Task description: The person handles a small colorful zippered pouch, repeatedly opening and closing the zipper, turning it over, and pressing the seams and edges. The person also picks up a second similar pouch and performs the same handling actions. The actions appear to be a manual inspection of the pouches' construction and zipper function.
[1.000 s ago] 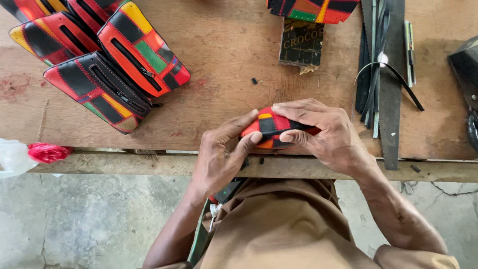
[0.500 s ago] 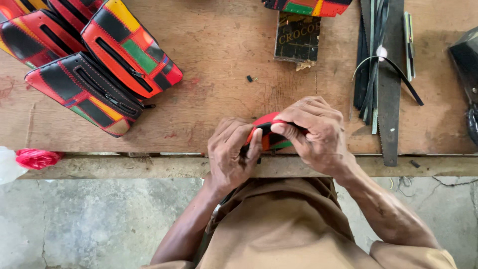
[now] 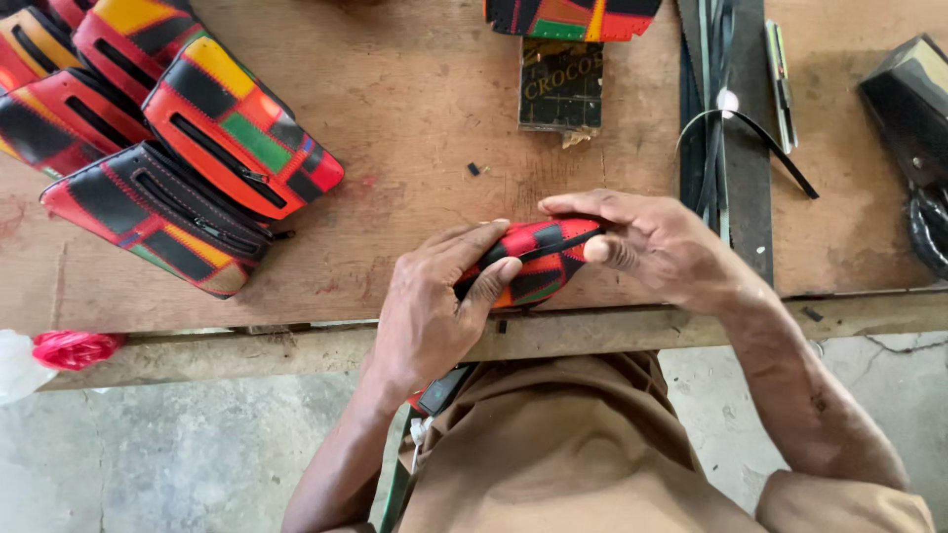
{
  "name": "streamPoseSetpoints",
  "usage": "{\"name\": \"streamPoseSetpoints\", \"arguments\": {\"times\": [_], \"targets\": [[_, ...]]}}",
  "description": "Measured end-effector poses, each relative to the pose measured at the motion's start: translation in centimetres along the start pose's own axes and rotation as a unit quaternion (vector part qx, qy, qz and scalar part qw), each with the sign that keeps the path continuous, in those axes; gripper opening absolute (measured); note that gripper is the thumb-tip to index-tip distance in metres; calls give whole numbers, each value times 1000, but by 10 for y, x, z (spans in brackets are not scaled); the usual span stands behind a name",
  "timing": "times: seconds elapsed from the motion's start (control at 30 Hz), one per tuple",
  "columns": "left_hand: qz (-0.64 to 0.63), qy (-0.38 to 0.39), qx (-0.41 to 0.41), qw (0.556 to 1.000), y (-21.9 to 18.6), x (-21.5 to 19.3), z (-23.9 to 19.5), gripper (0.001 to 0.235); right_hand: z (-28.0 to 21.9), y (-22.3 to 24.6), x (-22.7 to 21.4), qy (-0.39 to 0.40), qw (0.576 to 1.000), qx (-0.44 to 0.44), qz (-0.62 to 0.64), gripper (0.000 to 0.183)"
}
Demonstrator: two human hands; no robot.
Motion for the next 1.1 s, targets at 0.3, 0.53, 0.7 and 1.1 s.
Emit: {"name": "streamPoseSetpoints", "arguments": {"times": [0.3, 0.53, 0.7, 1.1], "targets": [[70, -28, 48, 996, 2, 12, 5, 19, 3, -3, 10, -62, 980, 27, -187, 29], [44, -190, 4, 981, 1, 14, -15, 29, 1, 32, 24, -230, 938, -20, -259, 52], [-270, -89, -108, 953, 0, 23, -28, 69, -9, 42, 37, -51, 963, -14, -263, 88], [55, -126, 27, 990, 8, 15, -32, 58, -3, 39, 10, 26, 918, -157, -362, 74]]}}
Point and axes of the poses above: each hand's wrist, its own z-axis towards the middle knuckle, its own x-axis out of the palm, y = z × x, the point moved 2 cm from there along z, towards the middle knuckle, and after that the axes turned 5 degrees about -z, right-handed, at the moved point
